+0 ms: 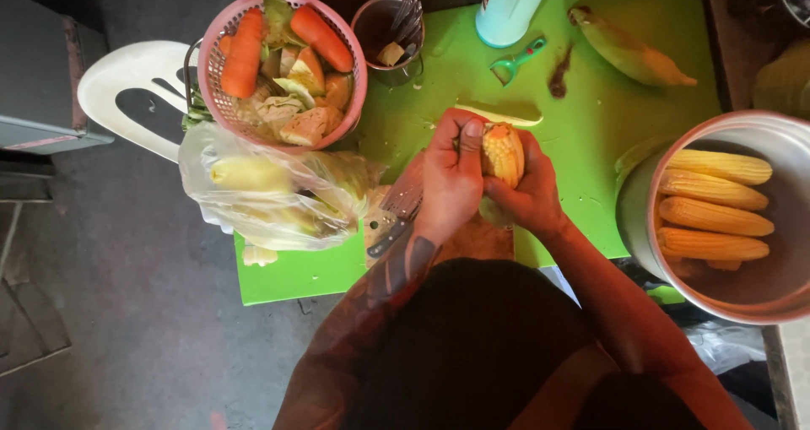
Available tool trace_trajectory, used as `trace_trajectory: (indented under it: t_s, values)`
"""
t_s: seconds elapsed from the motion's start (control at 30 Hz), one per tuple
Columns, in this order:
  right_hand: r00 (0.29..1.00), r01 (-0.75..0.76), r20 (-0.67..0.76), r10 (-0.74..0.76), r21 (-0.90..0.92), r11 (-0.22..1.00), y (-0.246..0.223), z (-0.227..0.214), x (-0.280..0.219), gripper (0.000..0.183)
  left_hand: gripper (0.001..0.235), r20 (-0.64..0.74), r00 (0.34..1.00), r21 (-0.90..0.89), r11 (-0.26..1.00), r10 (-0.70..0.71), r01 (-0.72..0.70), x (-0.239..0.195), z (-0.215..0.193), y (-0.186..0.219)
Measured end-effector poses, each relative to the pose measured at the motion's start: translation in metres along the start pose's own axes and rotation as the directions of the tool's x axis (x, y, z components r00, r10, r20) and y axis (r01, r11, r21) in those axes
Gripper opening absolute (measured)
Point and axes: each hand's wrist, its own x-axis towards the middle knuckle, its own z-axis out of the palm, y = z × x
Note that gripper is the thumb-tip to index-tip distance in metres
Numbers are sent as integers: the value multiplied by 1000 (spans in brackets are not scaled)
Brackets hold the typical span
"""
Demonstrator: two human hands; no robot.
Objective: The person shucks corn cobs by hand on a green table, placing the husks into a plastic bag. They then walk to a food stall counter, handle packaged food items, and retrieve cash from a drawer before returning to the table to continue shucking corn.
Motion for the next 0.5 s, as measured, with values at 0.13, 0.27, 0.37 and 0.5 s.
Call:
trace_trajectory:
  t_s: [0.13,0.27,0.37,0.5]
  values:
    - [987,154,-66,-146,130,979,-4,3,2,48,19,-177,972,20,987,-153,159,-8,11,4]
    - [956,59,-291,34,305,950,17,1,-1,54,27,-325,912,-107,968,-249,226,-3,10,-2]
    - [950,-89,-266,165,277,957,-29,26,20,43,25,-281,945,-196,974,-168,115,7,23,10]
    - [941,-35,-330,73,122,992,-34,39,49,40,29,-230,969,-297,955,-90,18,21,42,22]
